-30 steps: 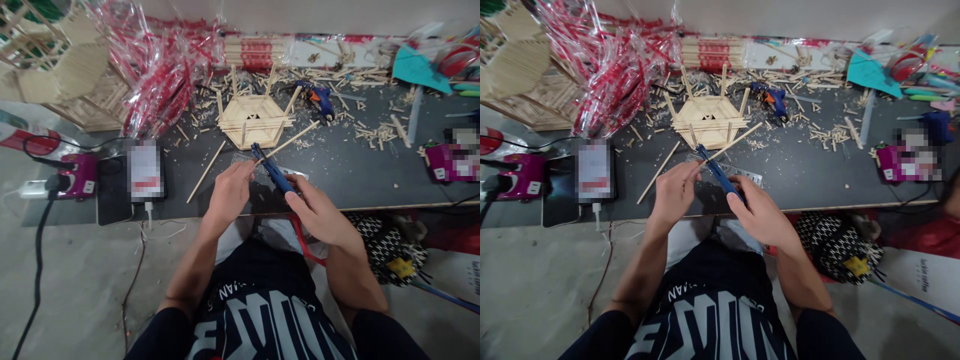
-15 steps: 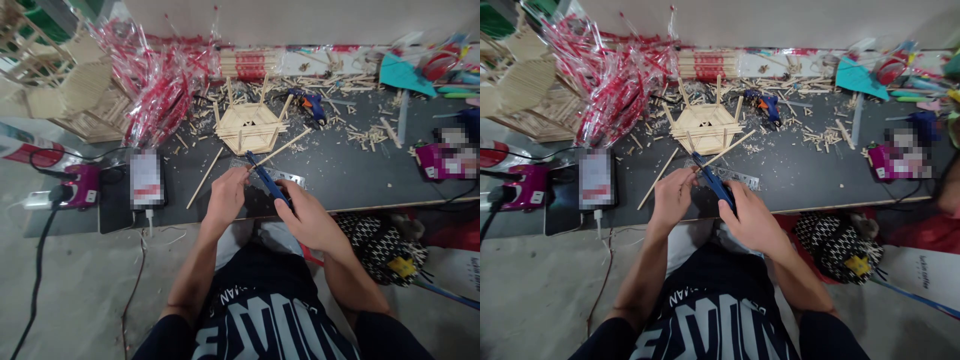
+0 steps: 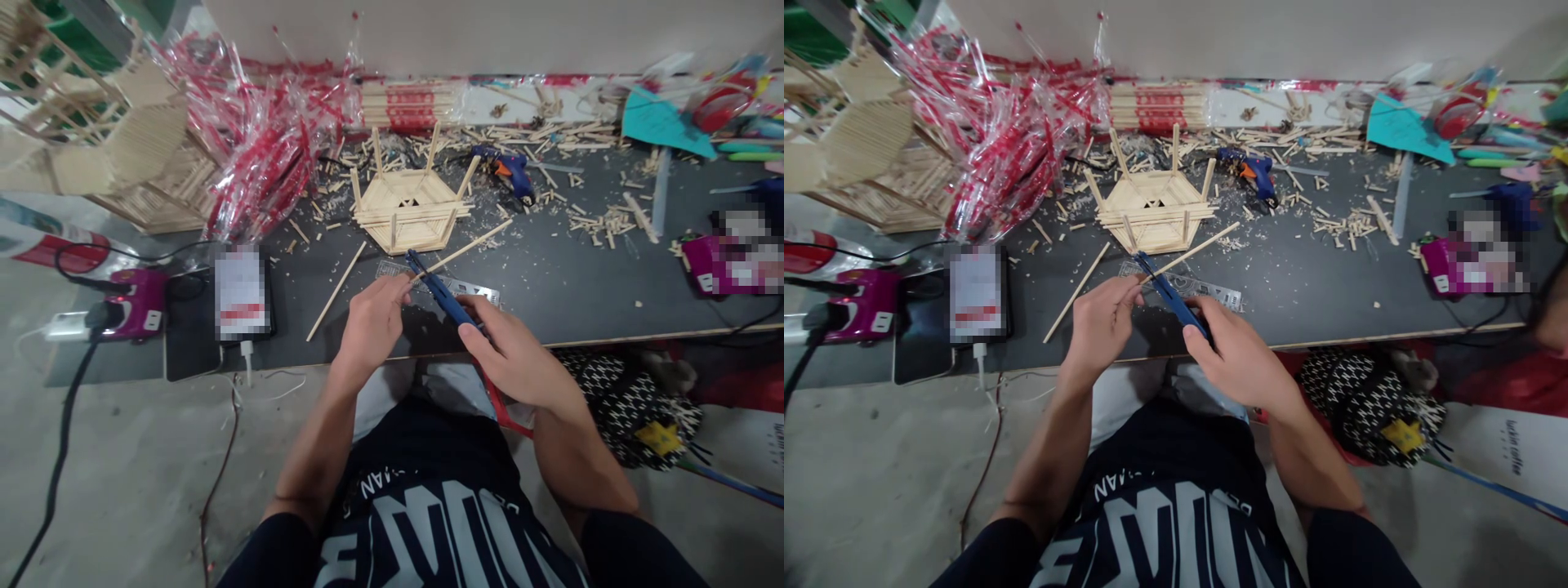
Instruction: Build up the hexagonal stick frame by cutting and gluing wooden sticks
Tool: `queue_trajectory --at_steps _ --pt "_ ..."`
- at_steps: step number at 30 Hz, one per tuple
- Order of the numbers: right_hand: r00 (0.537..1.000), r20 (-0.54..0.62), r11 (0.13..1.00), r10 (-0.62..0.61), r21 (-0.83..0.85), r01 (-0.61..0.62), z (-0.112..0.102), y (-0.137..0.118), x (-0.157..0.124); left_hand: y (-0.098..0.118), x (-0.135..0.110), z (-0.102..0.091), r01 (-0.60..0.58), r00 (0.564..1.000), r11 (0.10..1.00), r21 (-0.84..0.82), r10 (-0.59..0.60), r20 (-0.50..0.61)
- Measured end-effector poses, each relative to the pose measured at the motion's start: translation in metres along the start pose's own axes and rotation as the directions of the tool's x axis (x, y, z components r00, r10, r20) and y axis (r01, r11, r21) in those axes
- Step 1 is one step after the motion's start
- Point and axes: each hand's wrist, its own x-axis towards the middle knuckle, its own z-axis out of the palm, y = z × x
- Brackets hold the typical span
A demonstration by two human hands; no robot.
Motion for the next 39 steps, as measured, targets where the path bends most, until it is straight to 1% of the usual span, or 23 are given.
queue_trajectory --at_steps 8,14,18,21,23,26,30,34,39 --pt "0.999 0.001 0.999 0.034 0.022 -0.034 -0.003 -0.001 0.001 0.002 0.001 0.002 0.042 0.998 0.999 -0.006 -0.042 0.043" --pt "0.999 0.012 0.999 0.053 0.005 -0.053 -0.003 -0.002 0.001 0.002 0.002 0.002 0.034 0.999 0.999 0.006 -0.034 0.029" --pt "1.0 0.002 0.999 0.03 -0.021 -0.03 -0.001 -0.003 0.0 0.001 0.002 0.003 0.033 0.999 0.999 0.001 -0.033 0.017" --pt "0.999 -0.038 0.998 0.014 -0.063 -0.016 0.005 -0.005 -0.001 0.001 0.002 0.003 0.017 1.0 1.0 0.002 -0.017 0.001" --pt "0.998 -0.066 0.993 0.024 -0.114 -0.031 0.009 -0.006 -0.003 0.001 0.002 0.004 0.019 1.0 1.0 -0.002 -0.019 0.001" --pt "0.997 -0.06 0.98 0.057 -0.19 -0.068 0.014 -0.008 -0.005 0.0 0.001 0.004 0.026 1.0 1.0 -0.009 -0.026 0.013" --pt "0.996 -0.054 0.969 0.067 -0.233 -0.078 0.017 -0.007 -0.005 0.0 0.0 0.004 0.02 1.0 1.0 -0.008 -0.02 0.003" --pt "0.996 -0.044 0.98 0.073 -0.18 -0.079 0.014 -0.005 -0.004 0.0 -0.001 0.005 0.034 0.999 0.999 -0.012 -0.033 0.017" --pt "0.998 -0.026 0.994 0.06 -0.094 -0.063 0.008 -0.005 -0.005 0.003 0.0 0.005 0.002 1.0 1.0 -0.013 -0.002 0.0"
